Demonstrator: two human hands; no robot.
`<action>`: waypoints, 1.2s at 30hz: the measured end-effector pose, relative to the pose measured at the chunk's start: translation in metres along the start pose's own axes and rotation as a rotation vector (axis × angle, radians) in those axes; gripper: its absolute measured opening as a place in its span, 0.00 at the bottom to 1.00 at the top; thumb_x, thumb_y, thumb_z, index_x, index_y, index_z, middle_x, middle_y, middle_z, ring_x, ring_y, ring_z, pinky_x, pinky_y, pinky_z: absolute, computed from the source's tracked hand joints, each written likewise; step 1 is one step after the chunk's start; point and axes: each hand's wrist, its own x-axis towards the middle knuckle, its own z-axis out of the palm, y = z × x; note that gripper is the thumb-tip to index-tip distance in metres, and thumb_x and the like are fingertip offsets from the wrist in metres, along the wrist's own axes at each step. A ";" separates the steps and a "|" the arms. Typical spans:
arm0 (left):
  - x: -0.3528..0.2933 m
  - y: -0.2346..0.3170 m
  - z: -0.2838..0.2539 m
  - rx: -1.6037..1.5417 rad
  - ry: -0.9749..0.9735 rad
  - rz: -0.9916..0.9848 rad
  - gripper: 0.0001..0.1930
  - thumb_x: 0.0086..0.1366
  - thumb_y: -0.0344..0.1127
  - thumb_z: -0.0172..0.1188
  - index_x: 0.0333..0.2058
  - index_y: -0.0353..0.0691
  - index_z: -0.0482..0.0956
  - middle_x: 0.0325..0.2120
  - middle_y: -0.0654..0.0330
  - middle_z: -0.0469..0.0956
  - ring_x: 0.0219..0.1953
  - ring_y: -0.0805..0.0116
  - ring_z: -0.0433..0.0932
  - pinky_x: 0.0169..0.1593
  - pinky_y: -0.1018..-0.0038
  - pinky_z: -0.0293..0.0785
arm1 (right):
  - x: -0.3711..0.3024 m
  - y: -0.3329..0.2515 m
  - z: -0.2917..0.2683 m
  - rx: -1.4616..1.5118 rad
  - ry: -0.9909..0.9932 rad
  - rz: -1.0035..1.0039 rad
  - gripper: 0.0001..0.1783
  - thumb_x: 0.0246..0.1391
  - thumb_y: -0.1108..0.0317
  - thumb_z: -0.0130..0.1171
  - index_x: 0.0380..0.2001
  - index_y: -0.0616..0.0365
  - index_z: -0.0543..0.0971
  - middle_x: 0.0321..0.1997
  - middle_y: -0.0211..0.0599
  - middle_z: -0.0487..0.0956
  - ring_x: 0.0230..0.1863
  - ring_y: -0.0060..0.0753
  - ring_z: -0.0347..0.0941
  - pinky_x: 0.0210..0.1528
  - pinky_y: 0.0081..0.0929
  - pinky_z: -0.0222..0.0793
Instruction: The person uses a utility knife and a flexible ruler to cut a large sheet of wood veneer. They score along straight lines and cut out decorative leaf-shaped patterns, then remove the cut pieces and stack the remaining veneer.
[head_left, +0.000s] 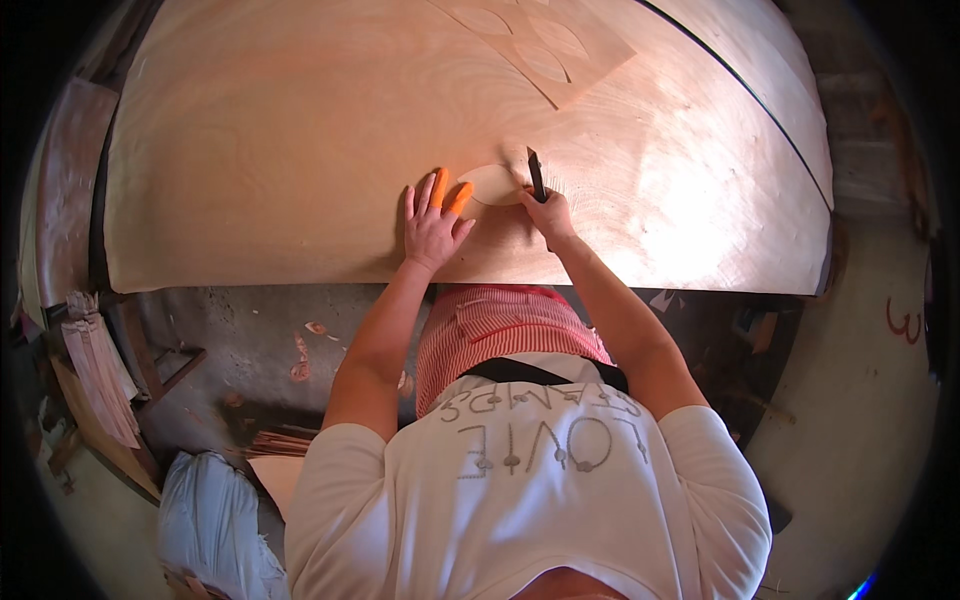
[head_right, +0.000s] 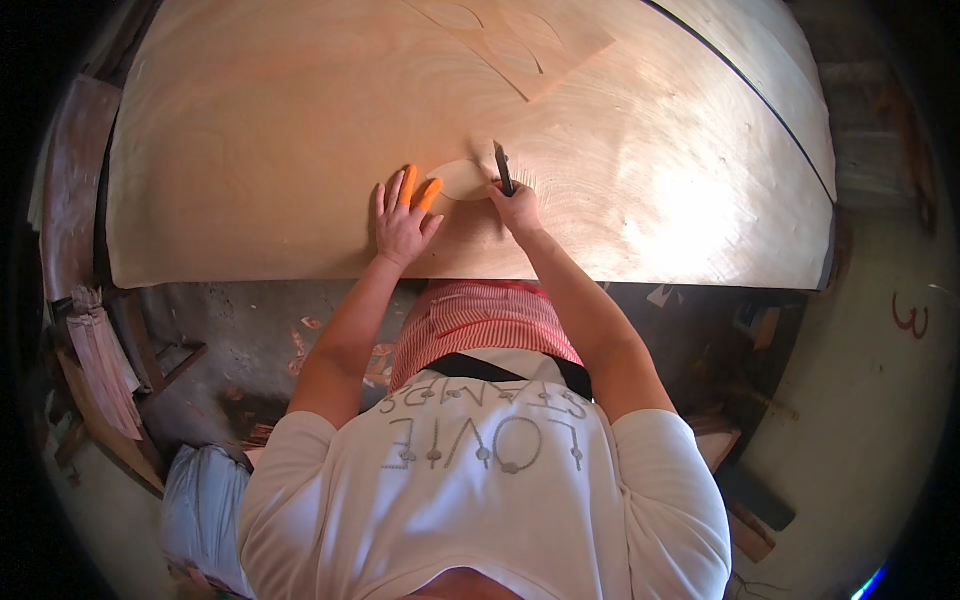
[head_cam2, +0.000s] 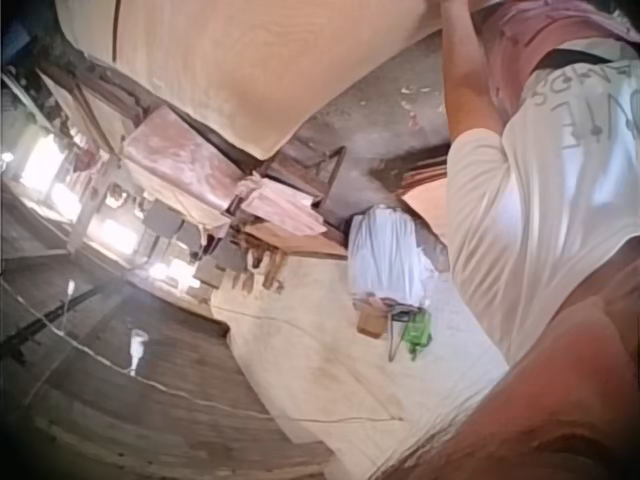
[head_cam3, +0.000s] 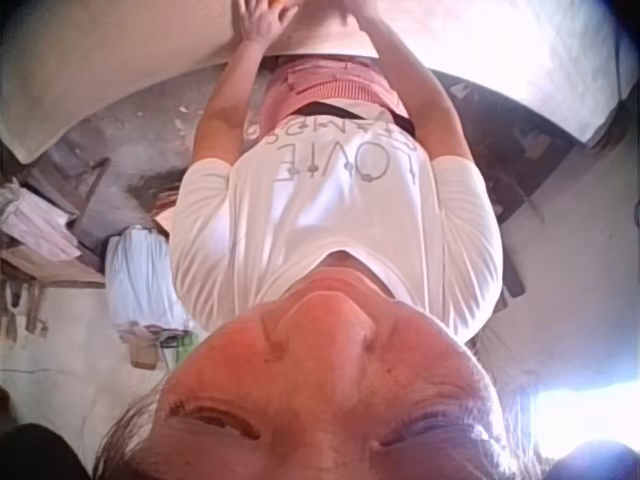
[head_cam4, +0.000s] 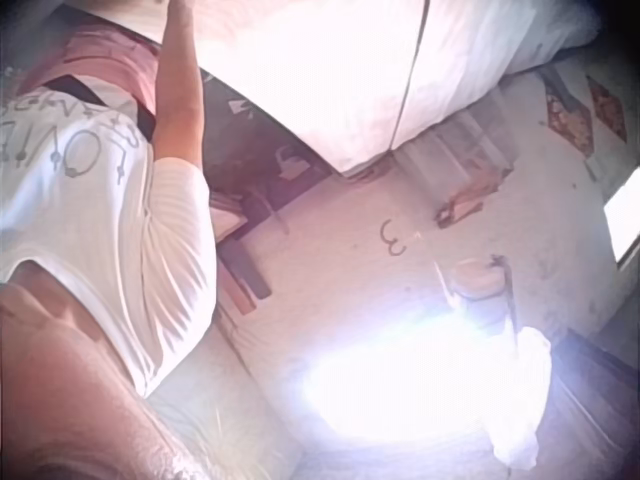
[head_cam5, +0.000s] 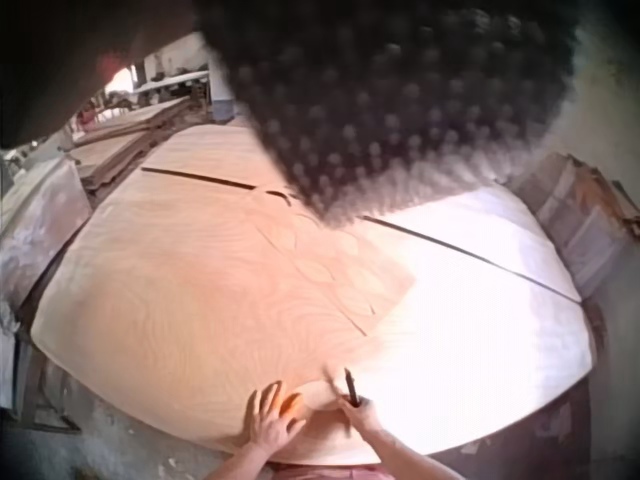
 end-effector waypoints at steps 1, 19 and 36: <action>0.000 0.000 0.000 0.000 0.004 0.002 0.23 0.53 0.51 0.52 0.49 0.53 0.69 0.56 0.51 0.56 0.60 0.56 0.51 0.59 0.51 0.43 | 0.000 0.000 0.000 0.005 -0.007 0.001 0.13 0.45 0.60 0.60 0.26 0.60 0.76 0.16 0.21 0.69 0.17 0.12 0.60 0.18 0.16 0.55; 0.000 -0.001 0.002 0.023 -0.050 -0.017 0.24 0.54 0.51 0.52 0.49 0.53 0.68 0.56 0.51 0.56 0.60 0.57 0.51 0.59 0.51 0.43 | -0.004 -0.006 0.002 -0.048 0.043 0.017 0.14 0.45 0.60 0.60 0.27 0.61 0.77 0.16 0.22 0.69 0.17 0.12 0.60 0.19 0.17 0.56; 0.000 0.002 -0.002 0.018 -0.018 -0.029 0.26 0.53 0.50 0.53 0.51 0.54 0.66 0.56 0.53 0.56 0.59 0.58 0.52 0.59 0.52 0.43 | -0.011 -0.003 -0.009 -0.082 0.104 -0.092 0.16 0.42 0.58 0.61 0.26 0.62 0.78 0.17 0.30 0.74 0.21 0.18 0.67 0.25 0.20 0.64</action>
